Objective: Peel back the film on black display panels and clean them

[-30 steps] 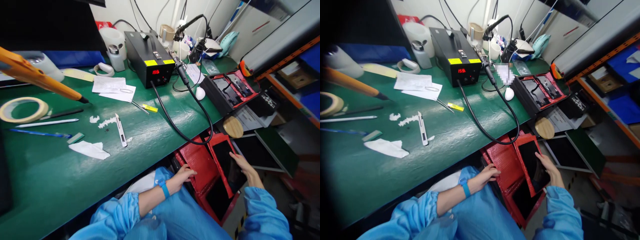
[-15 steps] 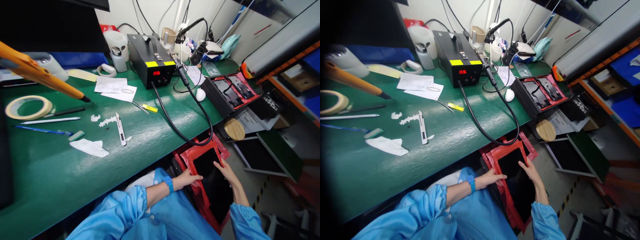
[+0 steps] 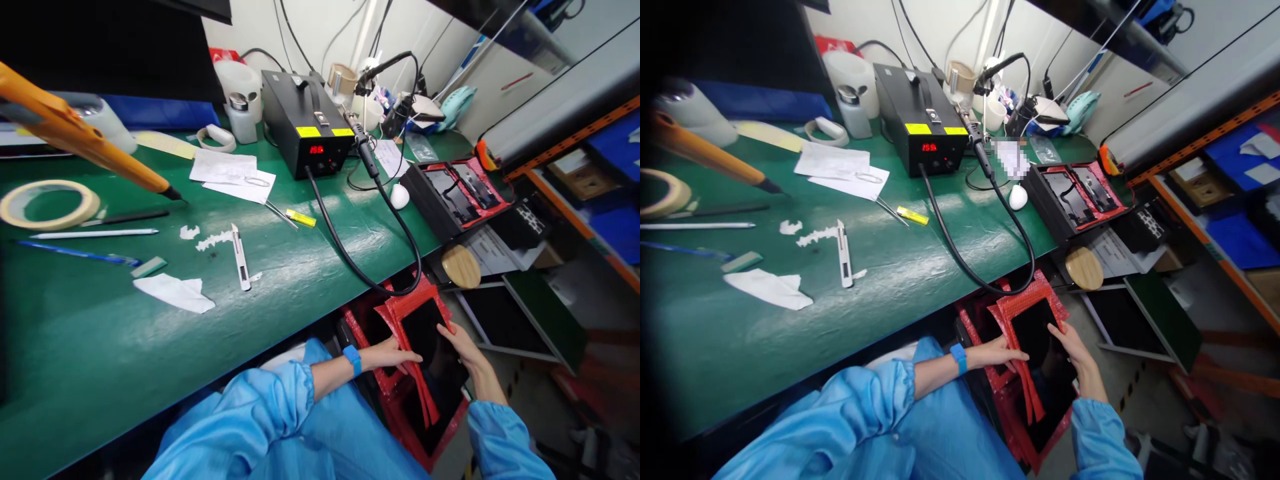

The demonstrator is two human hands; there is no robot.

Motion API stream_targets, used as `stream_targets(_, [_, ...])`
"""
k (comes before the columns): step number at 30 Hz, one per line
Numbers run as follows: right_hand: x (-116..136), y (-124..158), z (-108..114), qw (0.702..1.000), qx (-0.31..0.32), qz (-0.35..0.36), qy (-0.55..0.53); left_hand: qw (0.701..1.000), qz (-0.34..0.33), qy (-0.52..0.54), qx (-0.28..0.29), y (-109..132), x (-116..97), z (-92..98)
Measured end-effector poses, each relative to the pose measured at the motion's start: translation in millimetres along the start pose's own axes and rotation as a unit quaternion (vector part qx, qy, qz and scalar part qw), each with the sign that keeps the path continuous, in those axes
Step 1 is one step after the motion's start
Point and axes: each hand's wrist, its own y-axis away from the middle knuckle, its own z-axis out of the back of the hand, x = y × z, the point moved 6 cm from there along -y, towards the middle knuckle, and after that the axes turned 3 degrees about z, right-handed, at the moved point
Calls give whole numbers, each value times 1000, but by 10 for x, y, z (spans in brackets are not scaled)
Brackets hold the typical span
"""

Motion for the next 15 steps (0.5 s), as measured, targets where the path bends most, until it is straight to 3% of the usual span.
stream_targets(3, [116,-133,235,999,-39,-1,11,999,-1,-53,0,140,-21,71])
stream_targets(7, [332,-428,544,996,-91,4,24,995,4,-104,0,457,-8,298])
stream_targets(12, [586,-793,679,992,-111,34,44,993,-18,-120,11,1138,-28,709])
stream_targets(15, [644,-966,637,992,-103,49,62,992,-56,-107,-31,1609,-2,1050])
